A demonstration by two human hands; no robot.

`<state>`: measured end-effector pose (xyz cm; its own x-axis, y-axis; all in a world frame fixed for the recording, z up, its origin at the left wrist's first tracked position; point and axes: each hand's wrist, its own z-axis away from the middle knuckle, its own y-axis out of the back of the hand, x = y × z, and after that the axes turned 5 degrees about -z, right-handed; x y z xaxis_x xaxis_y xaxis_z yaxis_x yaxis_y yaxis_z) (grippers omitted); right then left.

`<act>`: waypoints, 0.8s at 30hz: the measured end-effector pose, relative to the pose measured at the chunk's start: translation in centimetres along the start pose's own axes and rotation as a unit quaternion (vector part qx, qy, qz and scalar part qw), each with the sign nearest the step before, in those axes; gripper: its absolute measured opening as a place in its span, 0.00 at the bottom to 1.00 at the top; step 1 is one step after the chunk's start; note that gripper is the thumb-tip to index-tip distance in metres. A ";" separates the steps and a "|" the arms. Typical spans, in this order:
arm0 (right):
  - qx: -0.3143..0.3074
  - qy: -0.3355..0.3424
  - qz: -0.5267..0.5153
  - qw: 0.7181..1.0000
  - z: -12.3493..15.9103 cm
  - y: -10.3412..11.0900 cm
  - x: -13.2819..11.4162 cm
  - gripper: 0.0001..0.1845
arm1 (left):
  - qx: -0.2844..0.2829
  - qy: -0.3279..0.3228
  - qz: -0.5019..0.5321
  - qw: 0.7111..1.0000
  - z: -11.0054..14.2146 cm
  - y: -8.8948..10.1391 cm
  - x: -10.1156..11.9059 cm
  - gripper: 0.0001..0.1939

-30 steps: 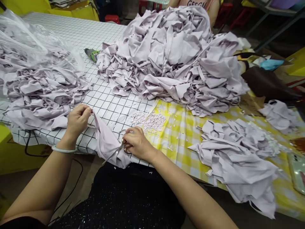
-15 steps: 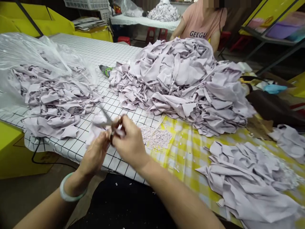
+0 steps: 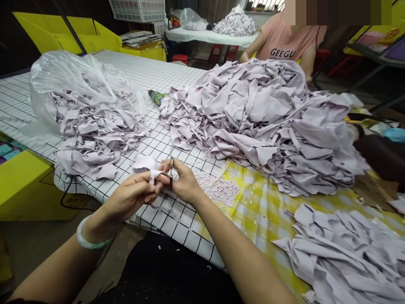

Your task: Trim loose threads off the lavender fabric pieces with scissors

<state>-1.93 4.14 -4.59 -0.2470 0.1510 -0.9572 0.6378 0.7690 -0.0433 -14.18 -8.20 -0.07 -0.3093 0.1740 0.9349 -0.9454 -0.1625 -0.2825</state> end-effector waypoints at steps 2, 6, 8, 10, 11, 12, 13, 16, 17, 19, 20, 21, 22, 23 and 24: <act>0.015 -0.009 -0.042 0.999 -1.4 -0.1 0.2 0.13 | 0.026 0.016 0.005 1.000 0.2 0.6 0.0 0.10; 0.078 0.040 -0.084 0.993 -2.3 -0.2 -0.4 0.13 | 0.074 0.045 -0.011 0.996 0.8 2.1 -0.5 0.10; 0.031 0.033 -0.080 0.996 -2.1 0.0 -1.1 0.13 | 0.086 0.031 -0.030 0.995 1.1 2.6 -0.5 0.11; -0.052 -0.011 -0.084 0.995 -2.1 0.3 -1.7 0.13 | 0.091 0.001 -0.065 0.994 1.2 2.9 0.0 0.12; -0.093 -0.036 -0.087 0.991 -2.1 0.3 -2.0 0.14 | 0.089 -0.015 -0.088 0.992 1.2 3.0 0.3 0.12; -0.128 -0.060 -0.087 0.986 -2.3 0.3 -2.1 0.15 | 0.084 -0.028 -0.113 0.990 1.2 3.0 0.7 0.12; -0.158 -0.080 -0.079 0.981 -2.5 0.2 -2.2 0.16 | 0.076 -0.038 -0.137 0.987 1.1 3.0 1.0 0.12; -0.213 -0.110 -0.005 0.971 -3.1 0.1 -2.2 0.10 | 0.057 -0.053 -0.198 0.977 1.2 3.3 1.8 0.13; -0.210 -0.098 0.022 0.973 -3.2 0.2 -2.2 0.08 | 0.051 -0.048 -0.210 0.975 1.2 3.4 1.8 0.14; -0.151 -0.032 0.060 0.986 -3.2 0.2 -2.3 0.06 | 0.039 -0.024 -0.221 0.974 1.4 3.9 1.8 0.15; -0.103 0.011 0.070 0.992 -3.0 0.2 -2.2 0.05 | 0.036 -0.013 -0.219 0.975 1.5 4.1 1.8 0.15; -0.052 0.049 0.078 0.994 -2.7 -0.1 -2.1 0.04 | 0.041 -0.015 -0.215 0.976 1.6 4.2 1.8 0.15; -0.007 0.076 0.083 0.994 -2.3 -0.6 -1.9 0.04 | 0.056 -0.032 -0.212 0.975 1.7 4.3 1.9 0.15; 0.027 0.089 0.085 0.992 -1.9 -1.4 -1.6 0.05 | 0.084 -0.061 -0.211 0.972 1.7 4.3 2.2 0.15; 0.049 0.091 0.078 0.992 -1.5 -2.5 -1.2 0.05 | 0.121 -0.098 -0.209 0.965 1.7 4.3 2.6 0.14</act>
<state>-4.32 2.98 -2.95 -0.2616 0.3786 -0.8878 0.7446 0.6645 0.0640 -18.83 -10.06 1.49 0.1421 0.0899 0.9858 -0.9243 -0.3442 0.1647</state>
